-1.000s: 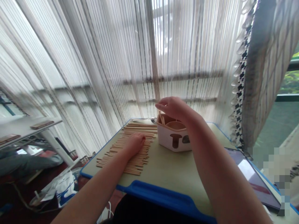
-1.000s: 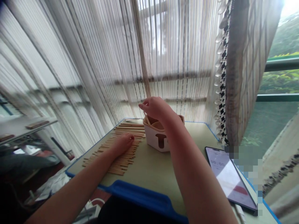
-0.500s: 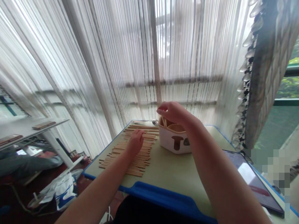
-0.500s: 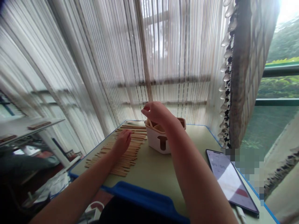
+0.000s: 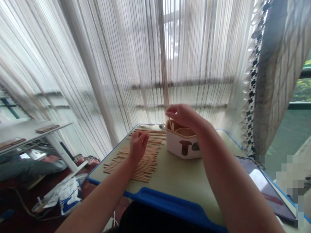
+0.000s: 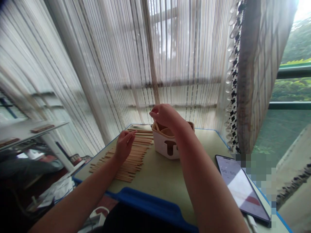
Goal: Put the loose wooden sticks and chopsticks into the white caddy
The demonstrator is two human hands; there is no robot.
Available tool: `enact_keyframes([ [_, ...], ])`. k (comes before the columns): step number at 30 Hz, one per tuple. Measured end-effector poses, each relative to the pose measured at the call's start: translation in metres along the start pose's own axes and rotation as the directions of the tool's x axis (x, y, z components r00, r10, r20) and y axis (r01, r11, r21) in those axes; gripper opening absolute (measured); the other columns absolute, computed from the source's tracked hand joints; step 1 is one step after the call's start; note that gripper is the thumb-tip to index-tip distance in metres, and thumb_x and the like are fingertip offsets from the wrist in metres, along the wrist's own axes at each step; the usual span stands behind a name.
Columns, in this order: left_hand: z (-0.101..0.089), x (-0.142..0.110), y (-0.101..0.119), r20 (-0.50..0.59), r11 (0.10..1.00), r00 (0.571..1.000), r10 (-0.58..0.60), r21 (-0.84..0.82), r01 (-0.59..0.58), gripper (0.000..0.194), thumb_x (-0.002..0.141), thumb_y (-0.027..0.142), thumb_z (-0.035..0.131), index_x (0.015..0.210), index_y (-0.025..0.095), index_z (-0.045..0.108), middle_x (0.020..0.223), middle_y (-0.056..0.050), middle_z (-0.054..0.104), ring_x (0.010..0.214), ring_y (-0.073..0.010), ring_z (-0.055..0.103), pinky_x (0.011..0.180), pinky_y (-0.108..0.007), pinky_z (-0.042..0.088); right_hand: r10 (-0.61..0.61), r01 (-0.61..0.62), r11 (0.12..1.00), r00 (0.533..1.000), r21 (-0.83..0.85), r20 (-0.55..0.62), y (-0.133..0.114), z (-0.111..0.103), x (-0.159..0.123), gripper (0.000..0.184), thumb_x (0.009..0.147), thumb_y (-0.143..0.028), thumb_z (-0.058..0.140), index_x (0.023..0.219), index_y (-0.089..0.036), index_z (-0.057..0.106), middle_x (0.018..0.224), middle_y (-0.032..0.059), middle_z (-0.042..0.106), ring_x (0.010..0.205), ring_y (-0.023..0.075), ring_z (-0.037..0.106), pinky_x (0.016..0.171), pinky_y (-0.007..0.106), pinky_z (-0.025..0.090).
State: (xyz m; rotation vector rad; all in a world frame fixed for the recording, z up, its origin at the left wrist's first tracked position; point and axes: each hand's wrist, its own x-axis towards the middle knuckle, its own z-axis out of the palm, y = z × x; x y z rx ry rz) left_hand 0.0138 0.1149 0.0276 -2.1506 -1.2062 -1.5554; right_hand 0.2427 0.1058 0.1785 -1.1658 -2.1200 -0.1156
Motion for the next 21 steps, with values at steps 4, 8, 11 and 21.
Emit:
enact_keyframes([
  [4, -0.004, 0.001, 0.004, -0.054, 0.993, 0.996, -0.070, -0.100, 0.065, 0.022, 0.087, 0.029, 0.046, 0.095, 0.019, 0.064, 0.081, -0.004, 0.058, 0.079, -0.0151, 0.054, 0.077, -0.027, 0.042, -0.002, 0.002, 1.000, 1.000, 0.009, -0.020, 0.002, -0.006, -0.001, 0.025, 0.079, -0.033, 0.052, 0.083, -0.018, 0.071, 0.075, 0.0061, 0.068, 0.066, 0.0153, 0.058, 0.062, 0.029, 0.040],
  [8, -0.007, 0.004, 0.005, -0.189, 0.944, 0.932, -0.310, -0.175, 0.279, 0.020, 0.084, 0.034, 0.050, 0.081, 0.017, 0.062, 0.072, -0.002, 0.061, 0.068, -0.0131, 0.056, 0.066, -0.024, 0.043, 0.025, -0.024, 0.999, 0.999, 0.032, -0.044, 0.006, -0.011, -0.002, 0.027, 0.079, -0.035, 0.052, 0.086, -0.017, 0.071, 0.079, 0.0070, 0.069, 0.069, 0.0162, 0.059, 0.064, 0.030, 0.041],
  [11, -0.005, 0.009, 0.004, -0.136, 0.832, 0.862, -0.488, -0.370, 0.413, 0.022, 0.080, 0.037, 0.054, 0.081, 0.016, 0.062, 0.061, 0.001, 0.059, 0.050, -0.0090, 0.051, 0.051, -0.021, 0.040, 0.026, -0.025, 0.999, 0.999, 0.031, -0.041, 0.007, -0.014, -0.002, 0.029, 0.079, -0.037, 0.051, 0.087, -0.017, 0.071, 0.080, 0.0073, 0.069, 0.069, 0.0164, 0.059, 0.064, 0.030, 0.042],
  [21, -0.003, 0.023, -0.017, 0.427, -0.148, 0.475, -0.769, -0.843, 0.517, 0.006, 0.073, 0.012, 0.062, 0.079, 0.013, 0.063, 0.068, 0.000, 0.066, 0.057, -0.0059, 0.062, 0.046, -0.013, 0.045, 0.054, -0.055, 0.998, 0.999, 0.027, 0.005, 0.023, 0.000, 0.003, 0.025, 0.080, -0.031, 0.051, 0.091, -0.018, 0.070, 0.087, 0.0080, 0.068, 0.075, 0.0173, 0.060, 0.072, 0.031, 0.045],
])
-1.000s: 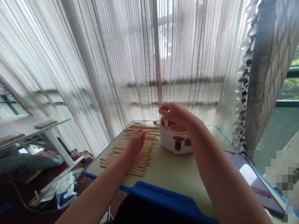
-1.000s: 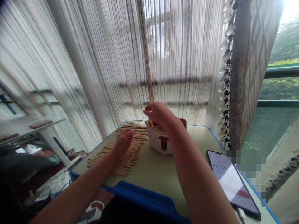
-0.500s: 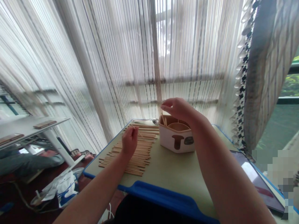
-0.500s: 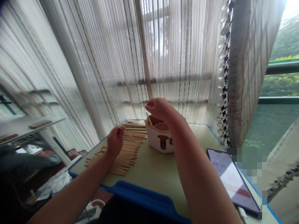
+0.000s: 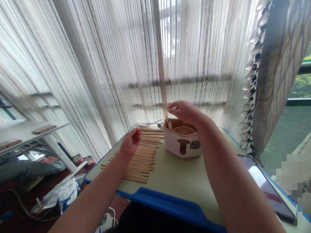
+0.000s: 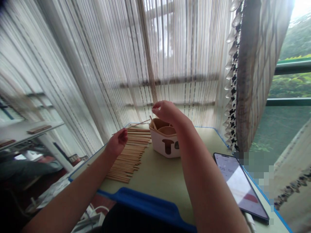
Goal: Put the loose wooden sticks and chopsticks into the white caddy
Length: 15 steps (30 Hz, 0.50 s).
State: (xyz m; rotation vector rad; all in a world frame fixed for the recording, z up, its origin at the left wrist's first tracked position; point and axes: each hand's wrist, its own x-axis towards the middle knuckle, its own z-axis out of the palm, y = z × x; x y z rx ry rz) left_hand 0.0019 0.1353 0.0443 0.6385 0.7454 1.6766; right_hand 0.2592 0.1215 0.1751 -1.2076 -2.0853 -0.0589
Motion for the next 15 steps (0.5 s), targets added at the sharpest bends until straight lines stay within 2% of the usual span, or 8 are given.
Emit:
enact_keyframes([
  [3, -0.001, 0.002, 0.003, 0.040, 0.985, 0.996, -0.078, -0.151, 0.083, 0.008, 0.079, 0.008, 0.055, 0.079, 0.012, 0.061, 0.067, 0.000, 0.066, 0.058, -0.0049, 0.062, 0.048, -0.011, 0.047, 0.001, -0.001, 1.000, 1.000, -0.007, -0.027, 0.014, 0.016, 0.003, 0.026, 0.079, -0.021, 0.051, 0.098, -0.018, 0.067, 0.101, 0.0100, 0.066, 0.088, 0.0188, 0.060, 0.080, 0.031, 0.044],
  [5, -0.001, 0.002, 0.004, 0.081, 0.973, 0.992, -0.094, -0.201, 0.109, 0.013, 0.083, 0.007, 0.050, 0.081, 0.011, 0.061, 0.068, 0.000, 0.067, 0.059, -0.0048, 0.062, 0.049, -0.012, 0.048, 0.022, -0.022, 0.999, 1.000, 0.026, -0.009, 0.020, 0.026, 0.004, 0.028, 0.079, -0.022, 0.052, 0.103, -0.019, 0.065, 0.103, 0.0103, 0.066, 0.090, 0.0193, 0.060, 0.081, 0.032, 0.044],
  [7, -0.001, 0.000, 0.004, 0.121, 0.968, 0.987, -0.106, -0.213, 0.130, 0.016, 0.085, 0.008, 0.047, 0.082, 0.011, 0.062, 0.069, 0.000, 0.067, 0.060, -0.0051, 0.063, 0.050, -0.012, 0.049, 0.041, -0.045, 0.994, 0.998, 0.103, 0.042, 0.021, 0.032, 0.004, 0.028, 0.081, -0.027, 0.052, 0.105, -0.019, 0.064, 0.099, 0.0090, 0.067, 0.084, 0.0178, 0.061, 0.076, 0.031, 0.045],
  [11, 0.003, -0.007, 0.004, 0.176, 0.966, 0.977, -0.123, -0.204, 0.158, 0.016, 0.086, 0.011, 0.047, 0.081, 0.013, 0.062, 0.070, 0.000, 0.068, 0.064, -0.0061, 0.064, 0.055, -0.014, 0.050, 0.025, -0.068, 0.955, 0.988, 0.288, 0.150, 0.017, 0.036, 0.002, 0.025, 0.081, -0.035, 0.053, 0.096, -0.019, 0.067, 0.083, 0.0045, 0.070, 0.068, 0.0134, 0.060, 0.062, 0.025, 0.046],
  [15, 0.008, -0.012, 0.002, 0.170, 0.974, 0.976, -0.136, -0.156, 0.163, 0.016, 0.087, 0.013, 0.048, 0.081, 0.014, 0.063, 0.070, 0.000, 0.069, 0.066, -0.0073, 0.065, 0.058, -0.017, 0.051, 0.006, -0.065, 0.908, 0.990, 0.413, 0.142, 0.008, 0.033, 0.001, 0.021, 0.078, -0.032, 0.057, 0.092, -0.019, 0.067, 0.084, 0.0031, 0.070, 0.070, 0.0122, 0.060, 0.064, 0.024, 0.046],
])
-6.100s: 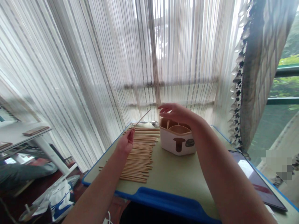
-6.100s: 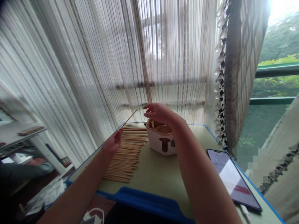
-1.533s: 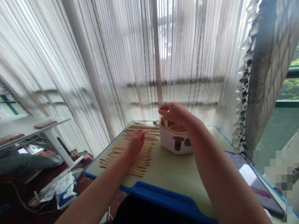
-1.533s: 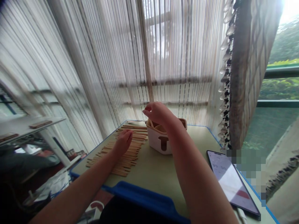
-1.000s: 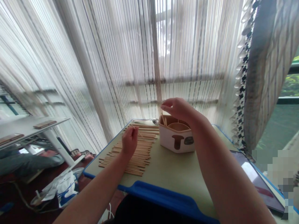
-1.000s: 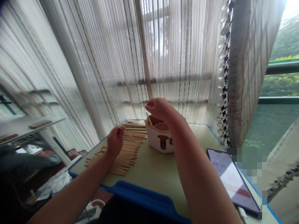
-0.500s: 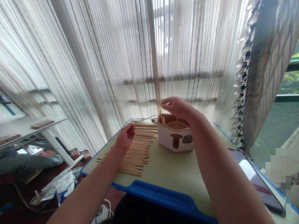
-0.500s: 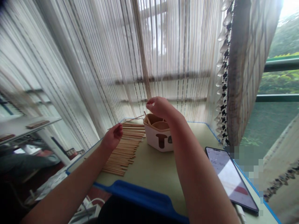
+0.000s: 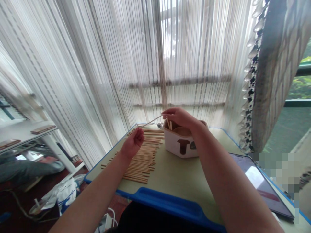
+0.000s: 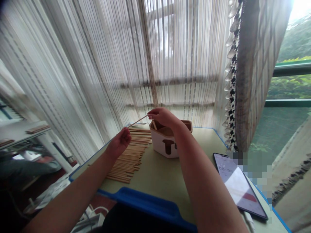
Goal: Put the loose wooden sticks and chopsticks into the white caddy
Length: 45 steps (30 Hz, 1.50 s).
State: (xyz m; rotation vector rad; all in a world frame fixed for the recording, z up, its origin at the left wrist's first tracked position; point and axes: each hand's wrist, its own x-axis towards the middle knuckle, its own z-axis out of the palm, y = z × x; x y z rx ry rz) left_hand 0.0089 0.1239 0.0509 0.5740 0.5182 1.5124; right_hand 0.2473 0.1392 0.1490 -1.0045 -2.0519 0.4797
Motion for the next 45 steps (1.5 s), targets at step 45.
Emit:
enact_keyframes([
  [45, -0.011, 0.005, -0.016, 0.053, 0.947, 0.986, -0.156, 0.293, 0.134, 0.020, 0.080, 0.030, 0.054, 0.072, 0.013, 0.062, 0.056, 0.001, 0.057, 0.049, -0.0074, 0.055, 0.050, -0.021, 0.046, -0.179, 0.119, 0.947, 0.967, -0.300, -0.183, -0.039, -0.014, -0.006, 0.028, 0.084, -0.038, 0.049, 0.087, -0.018, 0.068, 0.079, 0.0050, 0.068, 0.069, 0.0139, 0.058, 0.067, 0.028, 0.042],
])
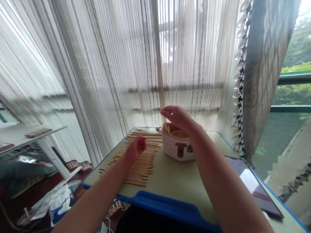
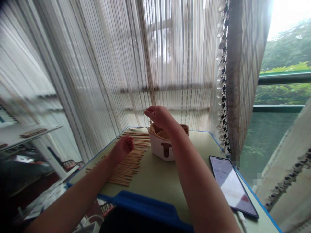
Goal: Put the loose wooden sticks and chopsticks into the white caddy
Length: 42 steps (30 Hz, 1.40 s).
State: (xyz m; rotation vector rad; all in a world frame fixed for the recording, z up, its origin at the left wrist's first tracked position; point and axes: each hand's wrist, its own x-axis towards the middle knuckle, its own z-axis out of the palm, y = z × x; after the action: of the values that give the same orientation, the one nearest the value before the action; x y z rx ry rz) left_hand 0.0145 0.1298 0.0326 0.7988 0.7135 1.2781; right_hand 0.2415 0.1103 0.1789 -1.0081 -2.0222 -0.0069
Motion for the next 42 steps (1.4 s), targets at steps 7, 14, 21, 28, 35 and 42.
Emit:
enact_keyframes([
  [7, 0.003, -0.001, -0.002, 0.011, 0.996, 0.998, 0.064, 0.054, -0.064, 0.019, 0.075, 0.030, 0.059, 0.070, 0.012, 0.063, 0.058, 0.000, 0.059, 0.050, -0.0073, 0.054, 0.050, -0.020, 0.044, 0.034, -0.031, 0.999, 0.998, -0.044, 0.058, 0.006, -0.007, -0.002, 0.028, 0.083, -0.041, 0.050, 0.090, -0.021, 0.067, 0.086, 0.0060, 0.068, 0.072, 0.0154, 0.059, 0.067, 0.029, 0.043],
  [14, -0.001, -0.001, -0.008, 0.034, 0.807, 0.921, 0.387, 0.470, -0.356, 0.022, 0.068, 0.035, 0.064, 0.070, 0.014, 0.064, 0.057, 0.001, 0.057, 0.051, -0.0081, 0.049, 0.051, -0.020, 0.038, 0.075, -0.064, 0.993, 0.990, -0.100, 0.116, 0.003, -0.018, -0.005, 0.036, 0.085, -0.045, 0.044, 0.090, -0.018, 0.067, 0.081, 0.0060, 0.068, 0.071, 0.0150, 0.058, 0.067, 0.028, 0.042],
  [21, -0.006, -0.006, -0.018, 0.452, 0.071, 0.773, 0.445, 0.842, -0.534, 0.021, 0.076, 0.034, 0.057, 0.070, 0.015, 0.063, 0.058, 0.002, 0.054, 0.054, -0.0089, 0.044, 0.053, -0.021, 0.033, 0.372, -0.298, 0.919, 0.873, -0.259, 0.315, 0.028, -0.021, -0.014, 0.039, 0.084, -0.048, 0.045, 0.105, -0.020, 0.061, 0.107, 0.0090, 0.064, 0.087, 0.0193, 0.059, 0.072, 0.027, 0.044],
  [28, -0.010, -0.003, -0.013, 0.458, -0.056, 0.763, 0.456, 0.871, -0.489, 0.030, 0.080, 0.038, 0.050, 0.068, 0.014, 0.062, 0.056, 0.002, 0.053, 0.053, -0.0089, 0.043, 0.053, -0.022, 0.031, 0.506, -0.318, 0.847, 0.730, -0.426, 0.460, 0.059, -0.007, -0.018, 0.021, 0.079, -0.025, 0.048, 0.086, -0.017, 0.066, 0.085, 0.0076, 0.068, 0.074, 0.0177, 0.060, 0.062, 0.025, 0.041],
  [35, -0.011, -0.003, -0.008, 0.500, -0.163, 0.753, 0.427, 0.862, -0.479, 0.033, 0.080, 0.034, 0.048, 0.057, 0.014, 0.059, 0.052, 0.003, 0.048, 0.052, -0.0082, 0.040, 0.054, -0.022, 0.028, 0.378, -0.197, 0.907, 0.771, -0.372, 0.513, 0.048, 0.010, -0.010, 0.025, 0.077, -0.022, 0.045, 0.089, -0.020, 0.067, 0.090, 0.0052, 0.068, 0.074, 0.0149, 0.059, 0.063, 0.023, 0.040],
  [42, -0.017, -0.003, -0.008, 0.499, -0.181, 0.811, 0.307, 0.867, -0.465, 0.015, 0.071, 0.019, 0.051, 0.070, 0.015, 0.065, 0.064, 0.000, 0.060, 0.060, -0.0109, 0.050, 0.059, -0.022, 0.037, 0.407, -0.169, 0.869, 0.781, -0.466, 0.475, 0.033, 0.012, -0.011, 0.029, 0.077, -0.020, 0.044, 0.094, -0.021, 0.067, 0.092, 0.0062, 0.068, 0.076, 0.0159, 0.059, 0.064, 0.024, 0.039],
])
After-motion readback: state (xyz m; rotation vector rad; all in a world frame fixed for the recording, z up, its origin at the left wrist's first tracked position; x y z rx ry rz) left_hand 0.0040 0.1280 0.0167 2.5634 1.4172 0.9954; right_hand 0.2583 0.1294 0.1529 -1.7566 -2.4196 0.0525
